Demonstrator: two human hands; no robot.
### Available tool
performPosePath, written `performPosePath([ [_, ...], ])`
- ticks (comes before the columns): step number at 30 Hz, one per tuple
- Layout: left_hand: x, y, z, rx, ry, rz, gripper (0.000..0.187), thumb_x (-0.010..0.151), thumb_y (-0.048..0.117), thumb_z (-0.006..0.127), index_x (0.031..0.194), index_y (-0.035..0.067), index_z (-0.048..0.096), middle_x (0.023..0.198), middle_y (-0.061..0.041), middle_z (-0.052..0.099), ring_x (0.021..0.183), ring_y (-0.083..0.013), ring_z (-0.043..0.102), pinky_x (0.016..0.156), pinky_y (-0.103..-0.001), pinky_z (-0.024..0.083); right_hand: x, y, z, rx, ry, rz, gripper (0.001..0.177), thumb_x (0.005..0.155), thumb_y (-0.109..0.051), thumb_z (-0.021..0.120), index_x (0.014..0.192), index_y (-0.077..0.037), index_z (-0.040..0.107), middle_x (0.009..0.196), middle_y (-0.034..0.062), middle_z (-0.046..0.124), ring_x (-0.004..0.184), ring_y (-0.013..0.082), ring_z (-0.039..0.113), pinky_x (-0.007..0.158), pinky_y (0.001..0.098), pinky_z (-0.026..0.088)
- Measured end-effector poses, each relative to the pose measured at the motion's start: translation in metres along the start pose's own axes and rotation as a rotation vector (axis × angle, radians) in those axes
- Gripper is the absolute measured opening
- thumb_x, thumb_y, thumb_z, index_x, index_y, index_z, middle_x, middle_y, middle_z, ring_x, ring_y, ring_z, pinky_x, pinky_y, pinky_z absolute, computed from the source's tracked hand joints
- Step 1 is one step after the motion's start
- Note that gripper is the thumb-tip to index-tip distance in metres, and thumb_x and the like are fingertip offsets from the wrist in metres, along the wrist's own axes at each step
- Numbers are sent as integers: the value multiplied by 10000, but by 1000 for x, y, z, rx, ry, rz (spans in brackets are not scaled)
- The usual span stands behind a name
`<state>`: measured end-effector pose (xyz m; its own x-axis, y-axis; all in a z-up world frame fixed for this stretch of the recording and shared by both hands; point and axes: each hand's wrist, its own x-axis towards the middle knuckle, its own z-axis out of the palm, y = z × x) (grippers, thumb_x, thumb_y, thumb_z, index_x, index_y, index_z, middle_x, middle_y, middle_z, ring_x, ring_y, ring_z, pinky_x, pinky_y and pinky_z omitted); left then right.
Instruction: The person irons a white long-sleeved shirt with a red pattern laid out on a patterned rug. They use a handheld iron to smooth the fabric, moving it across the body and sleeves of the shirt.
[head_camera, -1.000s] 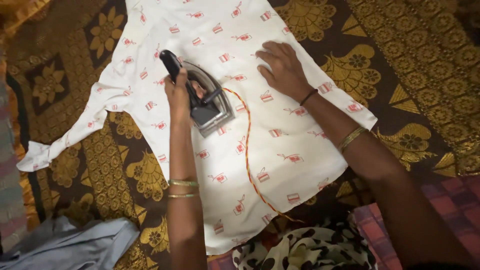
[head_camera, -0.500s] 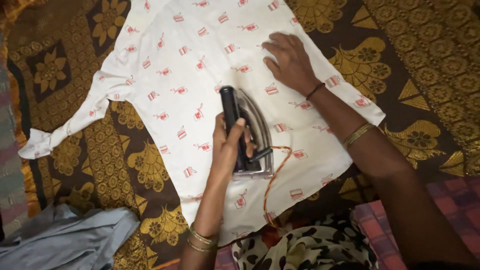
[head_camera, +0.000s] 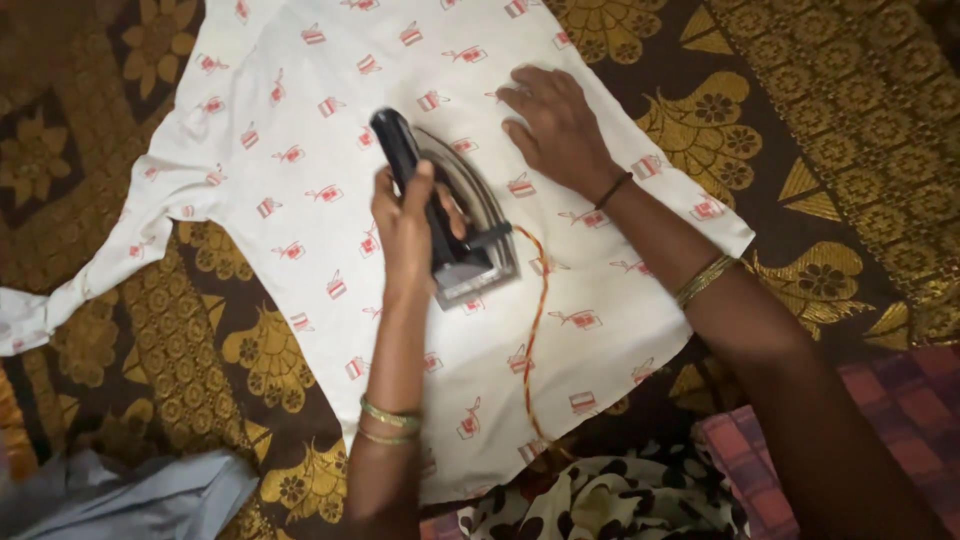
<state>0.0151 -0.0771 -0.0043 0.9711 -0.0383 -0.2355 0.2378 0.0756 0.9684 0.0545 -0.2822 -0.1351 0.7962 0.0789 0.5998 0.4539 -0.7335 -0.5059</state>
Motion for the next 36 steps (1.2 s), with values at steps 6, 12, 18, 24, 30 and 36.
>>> performPosePath([
  [6,73,0,-6,-28,29,64,264,996,182,638,1047,-1,454,673,-84,559,452,-188,551,444,-352,501,3,-4,-4,-11,3,7,335,944,-113,774,1253,-11,693,1348,174,584,1285,360,536,1109,468,417],
  [12,141,-5,-11,-84,92,106,308,974,204,657,1090,13,444,660,-87,564,449,-174,548,427,-343,504,5,-7,-7,6,-18,33,333,952,-107,763,1261,-8,690,1356,180,580,1276,364,538,1104,470,417],
  [18,157,-5,-13,-115,82,111,315,969,208,660,1058,23,421,658,-87,554,452,-179,551,425,-342,510,3,-4,-3,14,1,19,328,954,-104,758,1263,-13,692,1349,179,592,1279,360,543,1109,465,425],
  [24,150,-10,-13,-83,115,138,311,973,238,662,1041,35,437,672,-79,566,471,-172,560,445,-328,514,2,-1,0,-16,28,-1,324,936,-117,759,1240,-19,703,1324,172,607,1266,353,550,1100,468,425],
  [30,123,-15,-15,-70,130,107,306,977,256,636,1047,26,448,666,-83,561,470,-173,553,457,-331,512,0,3,4,-3,45,-9,314,947,-129,760,1234,-14,708,1325,171,610,1262,345,549,1095,458,429],
  [36,89,-8,-14,18,95,106,308,1002,269,616,1094,19,461,687,-66,568,494,-166,561,477,-324,496,0,4,5,29,21,13,316,948,-135,753,1233,-5,708,1317,175,610,1248,341,546,1088,461,420],
])
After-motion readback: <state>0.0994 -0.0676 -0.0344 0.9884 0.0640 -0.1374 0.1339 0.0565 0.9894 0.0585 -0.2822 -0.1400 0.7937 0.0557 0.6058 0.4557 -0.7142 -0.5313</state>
